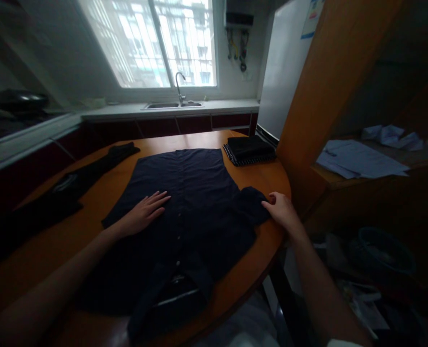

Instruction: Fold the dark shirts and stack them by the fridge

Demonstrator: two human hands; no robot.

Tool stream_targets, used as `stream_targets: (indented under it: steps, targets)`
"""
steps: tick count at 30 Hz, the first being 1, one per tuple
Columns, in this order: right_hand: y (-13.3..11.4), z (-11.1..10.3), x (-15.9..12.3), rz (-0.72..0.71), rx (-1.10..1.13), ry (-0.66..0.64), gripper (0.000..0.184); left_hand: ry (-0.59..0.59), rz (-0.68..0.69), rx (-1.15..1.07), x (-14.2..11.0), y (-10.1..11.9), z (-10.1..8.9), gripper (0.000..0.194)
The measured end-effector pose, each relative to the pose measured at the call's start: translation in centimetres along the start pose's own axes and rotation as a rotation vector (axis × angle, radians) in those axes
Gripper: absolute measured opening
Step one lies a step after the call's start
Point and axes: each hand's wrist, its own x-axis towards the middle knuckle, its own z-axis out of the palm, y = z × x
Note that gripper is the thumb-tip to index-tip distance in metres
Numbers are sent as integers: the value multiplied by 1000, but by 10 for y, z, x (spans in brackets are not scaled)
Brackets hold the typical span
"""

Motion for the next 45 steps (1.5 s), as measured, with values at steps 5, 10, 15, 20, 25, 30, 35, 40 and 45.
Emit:
stream_targets:
  steps: [5,10,15,20,25,30,35,40,45]
  targets:
    - [-16,3,-5,0,-87,-58,32,-4,-3,16,0,-2,2,62]
    - [-17,0,1,13,25,-107,7,8,-9,30,1,-3,1,61]
    - [-49,-15,10,-65,265,-14,8,26,11,14,0,-1,1,61]
    - [-117,-16,0,-279,685,-376,32,35,15,6,0,-2,2,60]
    - [-129,6,30,-350,675,-274,26,27,14,-3,0,-3,2,60]
    - [-98,30,86,-267,408,-80,16,16,12,-16,0,-4,4,62]
    - [-80,45,100,-313,288,-181,16,50,52,-40,-3,5,-7,66]
    - [-69,43,93,-467,234,-383,24,51,294,-55,-5,79,-43,51]
    - [-64,46,92,-552,225,-418,18,-23,609,64,15,185,-43,42]
